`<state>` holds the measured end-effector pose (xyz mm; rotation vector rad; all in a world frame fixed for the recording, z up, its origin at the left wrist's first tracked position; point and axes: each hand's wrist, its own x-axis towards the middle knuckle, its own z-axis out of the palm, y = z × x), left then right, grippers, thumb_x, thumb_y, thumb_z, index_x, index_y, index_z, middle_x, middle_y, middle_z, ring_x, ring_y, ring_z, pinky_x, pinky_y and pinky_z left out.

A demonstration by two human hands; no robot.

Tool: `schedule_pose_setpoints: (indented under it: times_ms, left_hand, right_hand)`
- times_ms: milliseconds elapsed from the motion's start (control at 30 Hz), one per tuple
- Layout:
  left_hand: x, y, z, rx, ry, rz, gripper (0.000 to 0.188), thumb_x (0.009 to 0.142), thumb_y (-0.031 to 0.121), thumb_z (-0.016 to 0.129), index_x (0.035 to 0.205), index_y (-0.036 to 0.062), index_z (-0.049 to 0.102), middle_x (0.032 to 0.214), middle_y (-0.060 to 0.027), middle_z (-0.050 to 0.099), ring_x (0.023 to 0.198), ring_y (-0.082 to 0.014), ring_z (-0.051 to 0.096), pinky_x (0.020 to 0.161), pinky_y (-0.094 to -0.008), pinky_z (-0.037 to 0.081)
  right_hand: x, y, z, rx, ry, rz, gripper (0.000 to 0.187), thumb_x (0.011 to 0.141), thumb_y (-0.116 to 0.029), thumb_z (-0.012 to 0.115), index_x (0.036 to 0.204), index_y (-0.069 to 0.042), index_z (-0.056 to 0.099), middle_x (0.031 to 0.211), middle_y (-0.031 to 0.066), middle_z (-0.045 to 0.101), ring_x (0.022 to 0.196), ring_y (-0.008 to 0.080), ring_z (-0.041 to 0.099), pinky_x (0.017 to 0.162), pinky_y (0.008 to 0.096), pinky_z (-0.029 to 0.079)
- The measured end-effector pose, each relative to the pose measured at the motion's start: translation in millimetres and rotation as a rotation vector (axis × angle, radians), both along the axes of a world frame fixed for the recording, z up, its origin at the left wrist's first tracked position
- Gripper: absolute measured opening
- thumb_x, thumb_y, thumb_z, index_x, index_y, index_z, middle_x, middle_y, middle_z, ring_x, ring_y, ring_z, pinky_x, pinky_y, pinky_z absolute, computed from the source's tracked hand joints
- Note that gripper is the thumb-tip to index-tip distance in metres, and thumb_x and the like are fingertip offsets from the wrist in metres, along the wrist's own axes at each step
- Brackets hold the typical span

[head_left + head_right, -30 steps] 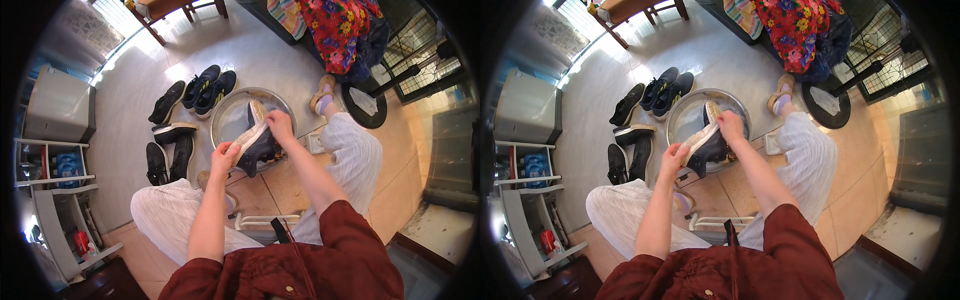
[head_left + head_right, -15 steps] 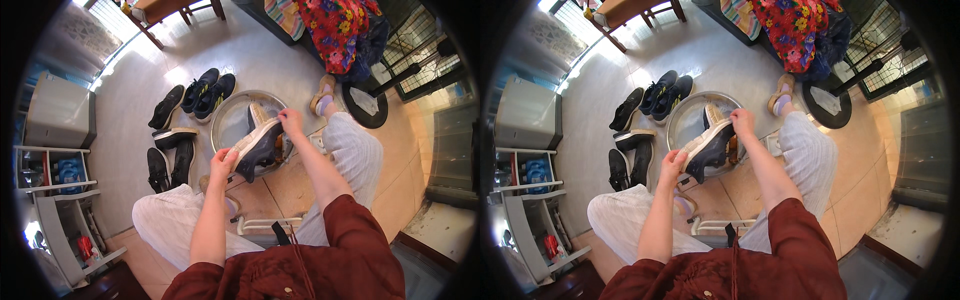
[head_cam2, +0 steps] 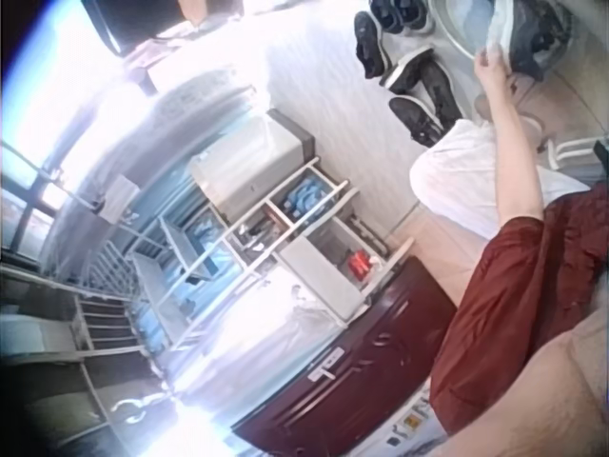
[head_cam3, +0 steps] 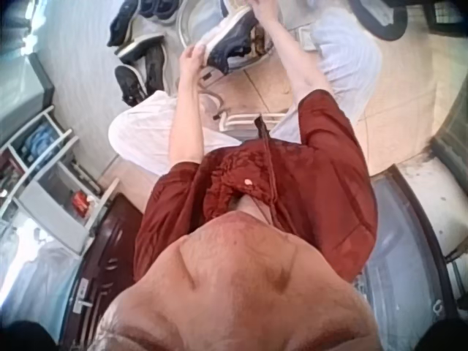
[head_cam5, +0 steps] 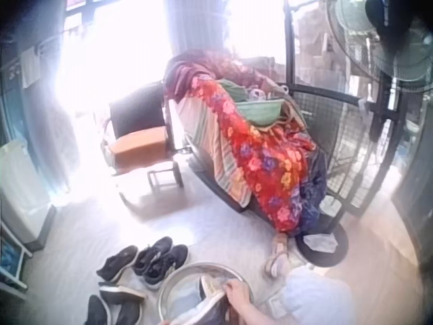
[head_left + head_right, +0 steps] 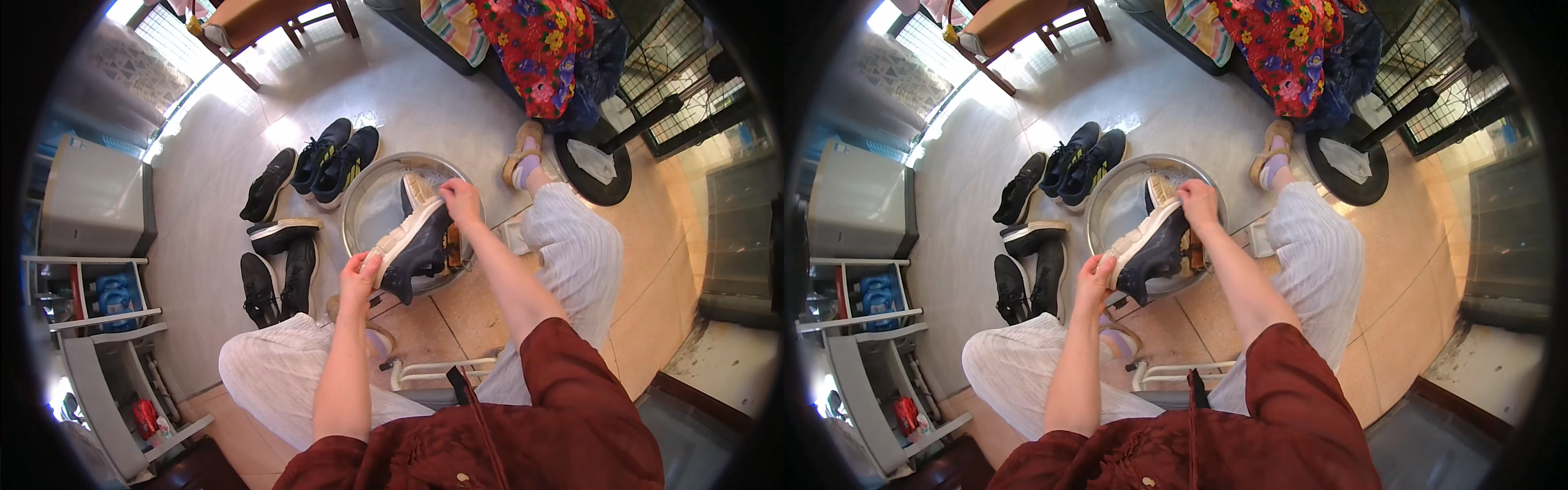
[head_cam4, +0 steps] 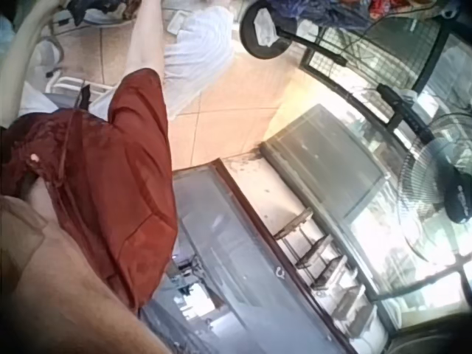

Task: The person sits on the floor and washes a pair of black sneakers using a brush and a green sponge. They scrub the insoles, uppers, and soles, repeatedly dipping the tools into a metal basin of water. Other shoes are visible nearby.

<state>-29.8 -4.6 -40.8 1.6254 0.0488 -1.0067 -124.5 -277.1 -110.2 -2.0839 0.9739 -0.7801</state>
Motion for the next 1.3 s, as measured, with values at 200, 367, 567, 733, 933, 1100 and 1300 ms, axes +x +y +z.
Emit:
schedule_pose_setpoints:
  times_ms: [200,367,567,733,933,1100,1300]
  left_hand:
    - [3.4,7.0,-3.7,-0.021,0.019,0.017,0.039,0.086,0.028,0.075,0.117,0.0090,0.061,0.101,-0.0038,0.067,0.086,-0.0159,0.066,0.067,-0.0351,0.055]
    - [2.7,2.5,-0.9,-0.023,0.011,-0.007,0.036,0.085,0.027,0.076,0.114,0.0094,0.063,0.099,-0.0024,0.068,0.084,-0.0139,0.065,0.066,-0.0324,0.054]
    - [6.7,12.4,-9.0,-0.051,0.069,0.075,0.035,0.085,0.027,0.077,0.113,0.0098,0.064,0.099,-0.0011,0.068,0.083,-0.0126,0.064,0.067,-0.0321,0.054]
    - [3.5,2.8,-8.7,-0.073,0.050,0.020,0.035,0.085,0.028,0.077,0.113,0.0099,0.064,0.099,-0.0010,0.068,0.082,-0.0121,0.064,0.066,-0.0312,0.054]
    - [3.5,4.5,-7.3,0.002,-0.024,0.015,0.035,0.086,0.030,0.075,0.113,0.0096,0.065,0.097,-0.0005,0.068,0.081,-0.0100,0.063,0.064,-0.0283,0.051]
    - [6.1,2.8,-5.9,-0.002,-0.138,-0.024,0.033,0.091,0.034,0.071,0.110,0.0069,0.069,0.093,-0.0004,0.067,0.081,-0.0084,0.059,0.065,-0.0255,0.047]
    - [4.7,0.7,-19.9,-0.016,-0.258,-0.070,0.035,0.096,0.041,0.062,0.111,0.0105,0.068,0.089,0.0026,0.064,0.074,-0.0072,0.058,0.059,-0.0254,0.048]
  right_hand:
    - [-0.5,1.7,-4.3,0.043,-0.027,0.034,0.010,0.077,-0.012,0.069,0.083,-0.005,0.072,0.083,0.0159,0.070,0.080,0.0346,0.067,0.073,0.0414,0.053]
    - [-19.9,-23.3,-19.3,0.157,0.061,-0.092,0.009,0.077,-0.012,0.069,0.081,-0.004,0.072,0.079,0.0168,0.069,0.076,0.0340,0.068,0.072,0.0414,0.053]
    - [-4.0,-9.5,-20.7,0.089,0.003,-0.040,0.012,0.080,-0.015,0.069,0.082,-0.004,0.072,0.076,0.0158,0.069,0.070,0.0294,0.067,0.066,0.0368,0.052]
    - [-24.4,-37.2,-40.2,0.220,0.115,-0.134,0.014,0.081,-0.016,0.069,0.086,-0.003,0.071,0.079,0.0156,0.070,0.073,0.0308,0.067,0.069,0.0377,0.052]
    - [10.2,20.2,5.0,-0.036,-0.018,0.105,0.013,0.083,-0.016,0.063,0.083,-0.004,0.067,0.087,0.0155,0.066,0.084,0.0367,0.064,0.075,0.0446,0.051]
    - [27.6,108.7,52.6,-0.065,-0.087,0.405,0.010,0.081,-0.012,0.065,0.075,-0.005,0.061,0.085,0.0114,0.059,0.086,0.0324,0.057,0.077,0.0407,0.048]
    - [26.3,126.2,73.4,-0.004,-0.098,0.450,0.012,0.083,-0.013,0.065,0.077,-0.004,0.060,0.091,0.0120,0.061,0.091,0.0312,0.055,0.081,0.0406,0.046]
